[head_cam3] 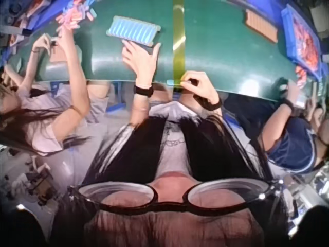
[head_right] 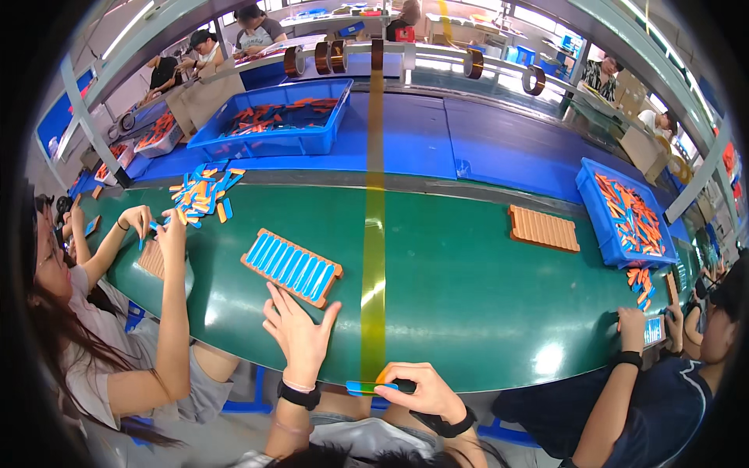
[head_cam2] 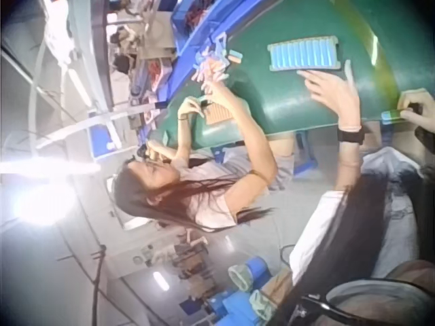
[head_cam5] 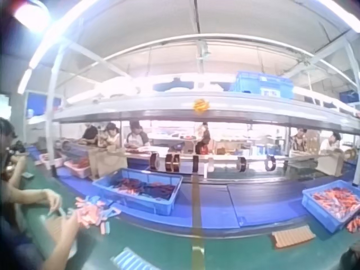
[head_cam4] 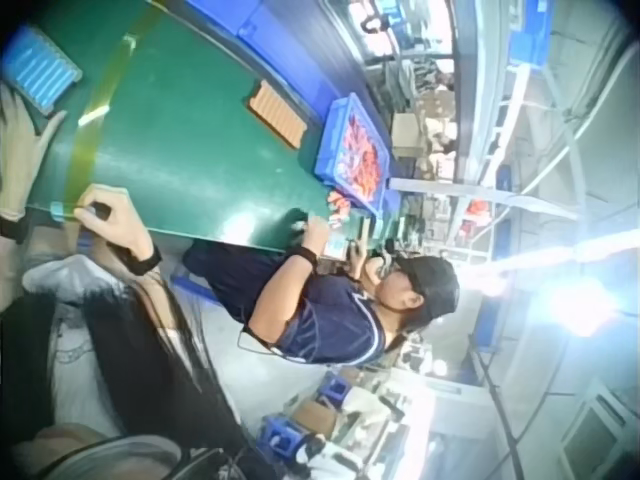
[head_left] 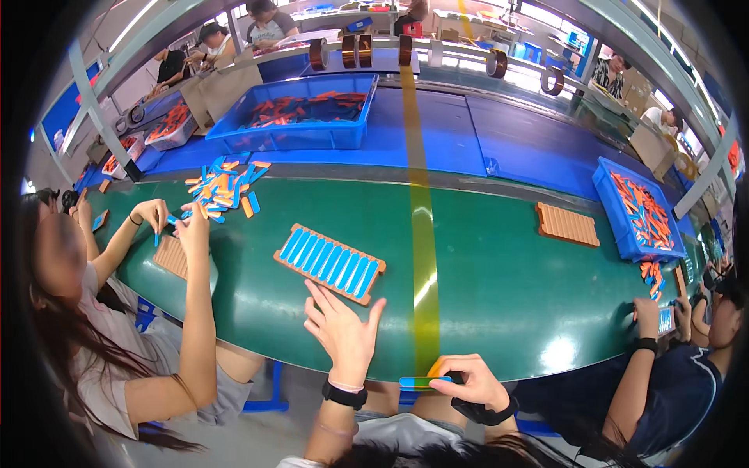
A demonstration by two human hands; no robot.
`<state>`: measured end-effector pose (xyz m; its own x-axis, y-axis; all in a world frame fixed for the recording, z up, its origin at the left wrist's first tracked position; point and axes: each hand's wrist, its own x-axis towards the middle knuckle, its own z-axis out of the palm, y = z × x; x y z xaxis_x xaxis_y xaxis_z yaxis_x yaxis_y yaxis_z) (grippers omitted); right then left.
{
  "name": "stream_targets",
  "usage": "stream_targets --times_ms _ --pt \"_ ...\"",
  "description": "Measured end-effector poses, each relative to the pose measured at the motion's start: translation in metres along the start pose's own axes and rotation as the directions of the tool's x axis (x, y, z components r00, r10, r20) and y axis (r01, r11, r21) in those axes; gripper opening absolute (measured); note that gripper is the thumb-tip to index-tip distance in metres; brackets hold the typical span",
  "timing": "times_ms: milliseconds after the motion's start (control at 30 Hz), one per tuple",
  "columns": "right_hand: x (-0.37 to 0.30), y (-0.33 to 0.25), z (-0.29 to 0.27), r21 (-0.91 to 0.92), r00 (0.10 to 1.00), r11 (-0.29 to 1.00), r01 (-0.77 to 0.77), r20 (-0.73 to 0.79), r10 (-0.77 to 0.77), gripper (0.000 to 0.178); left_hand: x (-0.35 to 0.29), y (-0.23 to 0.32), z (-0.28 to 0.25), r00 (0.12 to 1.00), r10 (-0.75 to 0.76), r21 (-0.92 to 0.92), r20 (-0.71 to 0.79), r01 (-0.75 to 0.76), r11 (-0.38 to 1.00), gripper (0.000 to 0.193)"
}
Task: Assembling small blue and green plastic pieces onto a brown plastic base at a factory assembly line.
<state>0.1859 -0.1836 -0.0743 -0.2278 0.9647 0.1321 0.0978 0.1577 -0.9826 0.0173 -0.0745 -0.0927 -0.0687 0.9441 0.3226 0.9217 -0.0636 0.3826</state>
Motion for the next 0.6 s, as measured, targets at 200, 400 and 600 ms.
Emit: stream_targets --times_ms 200,400,600 --pt "-0.002 0.002 -0.003 -0.003 1.000 1.000 -0.015 -0.005 0.015 0.010 -0.003 -0.017 -0.001 0.994 0.052 -0.149 -0.096 -0.066 0.987 0.056" --pt "-0.006 0.004 0.008 0.212 0.993 0.975 -0.066 -0.079 0.085 0.007 -0.016 -0.039 -0.021 0.982 0.180 -0.314 -0.054 -0.188 0.931 0.051" --pt "-0.022 0.002 0.033 0.504 0.872 0.820 -0.272 -0.231 0.432 0.006 -0.059 -0.038 -0.044 0.926 0.359 -0.396 0.115 -0.289 0.872 0.059"
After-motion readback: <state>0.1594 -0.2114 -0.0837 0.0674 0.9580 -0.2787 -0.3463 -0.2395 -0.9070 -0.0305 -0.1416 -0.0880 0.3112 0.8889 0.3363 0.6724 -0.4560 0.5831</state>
